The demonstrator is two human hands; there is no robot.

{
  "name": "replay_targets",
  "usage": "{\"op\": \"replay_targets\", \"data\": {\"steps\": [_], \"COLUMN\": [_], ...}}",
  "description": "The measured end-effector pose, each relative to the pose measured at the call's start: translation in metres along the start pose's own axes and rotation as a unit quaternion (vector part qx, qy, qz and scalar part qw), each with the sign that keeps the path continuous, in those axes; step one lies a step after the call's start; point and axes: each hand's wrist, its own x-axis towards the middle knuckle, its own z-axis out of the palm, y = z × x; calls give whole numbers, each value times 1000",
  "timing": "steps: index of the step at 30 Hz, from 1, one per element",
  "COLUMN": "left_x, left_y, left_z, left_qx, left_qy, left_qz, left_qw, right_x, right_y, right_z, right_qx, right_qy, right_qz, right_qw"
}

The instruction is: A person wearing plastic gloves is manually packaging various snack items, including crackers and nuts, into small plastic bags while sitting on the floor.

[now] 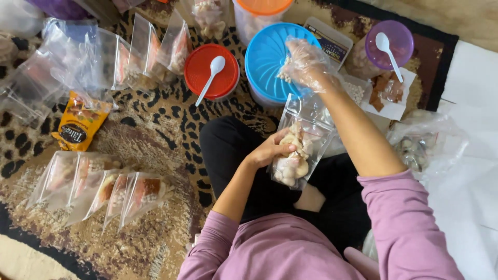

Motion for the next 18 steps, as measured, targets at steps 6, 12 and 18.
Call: {"op": "replay_targets", "data": {"steps": [6, 12, 18], "left_x": [7, 4, 9], "left_y": [0, 3, -23], "left_z": [-4, -1, -2], "left_qx": [3, 2, 86], "left_qy": [-24, -26, 20], "left_qz": [-11, -17, 35], "left_qw": [1000, 999, 995], "right_x": [2, -92, -148], "right_y": [30, 32, 67], "right_z": [12, -37, -9], "right_qx": [105, 76, 390], "right_qy": [32, 60, 139], "right_qz": [71, 32, -16], "right_qw": [991, 995, 910]}}
